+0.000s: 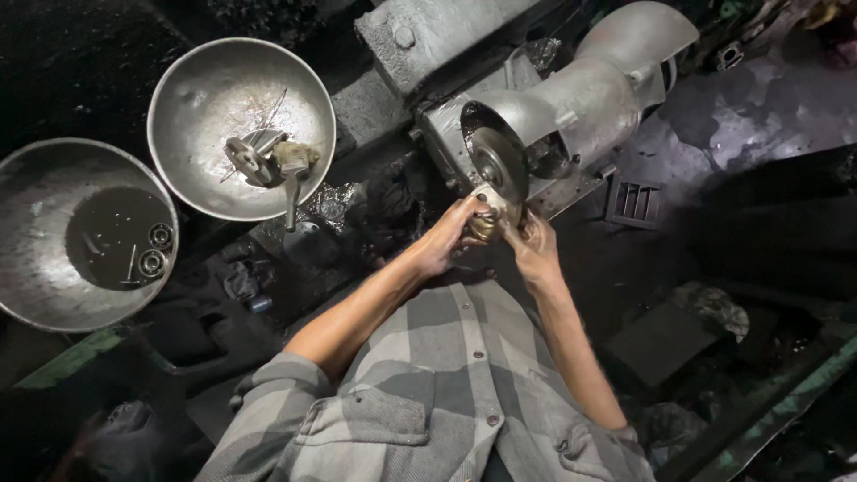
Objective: The person holds small metal components against a spinning bench grinder to grind their surfaces, then washes and scrubs the ground parts in metal bowls of water using a brush, handling and turning the parts one at a time before setting them in a bowl.
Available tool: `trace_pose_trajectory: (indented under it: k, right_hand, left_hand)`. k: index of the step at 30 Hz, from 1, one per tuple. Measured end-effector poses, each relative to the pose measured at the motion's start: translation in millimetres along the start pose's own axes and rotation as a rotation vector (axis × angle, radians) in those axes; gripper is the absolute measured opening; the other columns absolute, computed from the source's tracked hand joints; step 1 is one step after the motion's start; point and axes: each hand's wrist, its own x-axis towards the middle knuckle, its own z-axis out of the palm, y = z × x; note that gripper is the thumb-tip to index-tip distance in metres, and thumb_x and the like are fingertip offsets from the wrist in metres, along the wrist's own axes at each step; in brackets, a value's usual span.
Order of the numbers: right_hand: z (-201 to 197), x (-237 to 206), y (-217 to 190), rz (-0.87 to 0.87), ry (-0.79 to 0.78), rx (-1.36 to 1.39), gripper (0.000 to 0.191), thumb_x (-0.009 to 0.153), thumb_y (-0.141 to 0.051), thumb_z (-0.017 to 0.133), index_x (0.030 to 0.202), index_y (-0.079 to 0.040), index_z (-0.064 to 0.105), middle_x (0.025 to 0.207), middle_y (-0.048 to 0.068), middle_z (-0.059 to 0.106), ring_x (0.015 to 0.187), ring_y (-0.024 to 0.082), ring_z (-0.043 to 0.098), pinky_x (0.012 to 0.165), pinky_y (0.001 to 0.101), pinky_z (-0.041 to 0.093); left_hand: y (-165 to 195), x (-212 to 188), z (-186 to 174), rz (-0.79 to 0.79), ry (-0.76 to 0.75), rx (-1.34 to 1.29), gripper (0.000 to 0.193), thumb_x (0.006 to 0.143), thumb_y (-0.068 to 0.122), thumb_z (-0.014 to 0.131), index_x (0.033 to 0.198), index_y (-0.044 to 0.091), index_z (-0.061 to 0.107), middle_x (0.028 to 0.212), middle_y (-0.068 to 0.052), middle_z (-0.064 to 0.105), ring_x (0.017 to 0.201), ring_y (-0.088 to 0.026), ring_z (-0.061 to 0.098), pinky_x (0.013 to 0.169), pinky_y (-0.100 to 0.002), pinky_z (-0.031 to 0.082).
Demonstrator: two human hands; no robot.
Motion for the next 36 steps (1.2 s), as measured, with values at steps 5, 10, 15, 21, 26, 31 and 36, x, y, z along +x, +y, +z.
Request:
trace_pose_trajectory:
  k: [5, 10, 15, 21, 26, 31, 36]
  right_hand:
    - [5, -8, -48, 0.014, 0.02, 0.079, 0.032, 0.096, 0.001, 0.067, 0.127, 0.003, 0.059, 0.121, 0.007, 0.068, 0.11, 0.013, 0.065, 0.099, 0.0293, 0.052]
    - [7, 7, -51, -0.058, -0.011, 0.079, 0.032, 0.098, 0.001, 0.065, 0.129, 0.004, 0.058, 0.123, 0.008, 0.068, 0.112, 0.013, 0.064, 0.1, 0.0296, 0.051]
    - [6, 2, -37, 0.007, -0.008, 0.057, 0.033, 0.097, 0.003, 0.066, 0.129, 0.005, 0.059, 0.122, 0.009, 0.068, 0.111, 0.014, 0.064, 0.099, 0.0304, 0.051]
    - [-3, -13, -47, -0.061, 0.016, 0.125, 0.033, 0.098, 0.001, 0.067, 0.13, 0.003, 0.058, 0.125, 0.009, 0.067, 0.115, 0.016, 0.064, 0.104, 0.0329, 0.051]
    - [-10, -10, -69, -0.087, 0.002, 0.162, 0.039, 0.095, 0.002, 0.067, 0.133, 0.002, 0.058, 0.128, 0.009, 0.067, 0.119, 0.017, 0.064, 0.108, 0.0328, 0.049]
    - [5, 16, -61, -0.012, -0.048, 0.129, 0.033, 0.097, 0.004, 0.066, 0.129, 0.004, 0.059, 0.125, 0.01, 0.067, 0.114, 0.016, 0.064, 0.103, 0.0327, 0.05]
    - [6, 35, -58, 0.021, -0.093, 0.049, 0.028, 0.096, 0.003, 0.063, 0.124, 0.006, 0.064, 0.121, 0.01, 0.07, 0.111, 0.016, 0.065, 0.099, 0.0318, 0.051]
  left_hand:
    - [28, -7, 22, 0.042, -0.045, 0.069, 0.035, 0.1, 0.036, 0.052, 0.112, 0.006, 0.065, 0.101, -0.003, 0.069, 0.089, -0.013, 0.065, 0.079, -0.03, 0.054]
    - [32, 0, 17, 0.113, -0.029, 0.132, 0.038, 0.106, 0.037, 0.053, 0.11, 0.002, 0.067, 0.096, -0.004, 0.063, 0.087, -0.014, 0.059, 0.078, -0.03, 0.05]
    - [15, 2, 8, 0.079, -0.005, 0.152, 0.047, 0.101, 0.044, 0.049, 0.122, 0.004, 0.061, 0.11, -0.004, 0.069, 0.098, -0.012, 0.066, 0.084, -0.03, 0.053]
    - [-3, 20, 20, 0.055, 0.066, 0.232, 0.047, 0.103, 0.039, 0.052, 0.132, 0.002, 0.053, 0.119, -0.009, 0.065, 0.103, -0.015, 0.062, 0.089, -0.034, 0.053]
    - [3, 28, 29, 0.196, -0.01, 0.215, 0.049, 0.103, 0.038, 0.053, 0.137, 0.003, 0.051, 0.127, -0.007, 0.064, 0.114, -0.013, 0.06, 0.099, -0.032, 0.048]
    - [16, 21, 10, 0.081, 0.036, 0.135, 0.055, 0.099, 0.044, 0.055, 0.127, -0.002, 0.061, 0.116, -0.013, 0.068, 0.104, -0.02, 0.066, 0.089, -0.036, 0.054]
    - [22, 22, 8, 0.111, 0.04, 0.151, 0.058, 0.098, 0.049, 0.054, 0.124, -0.002, 0.064, 0.116, -0.013, 0.069, 0.106, -0.021, 0.066, 0.09, -0.037, 0.054]
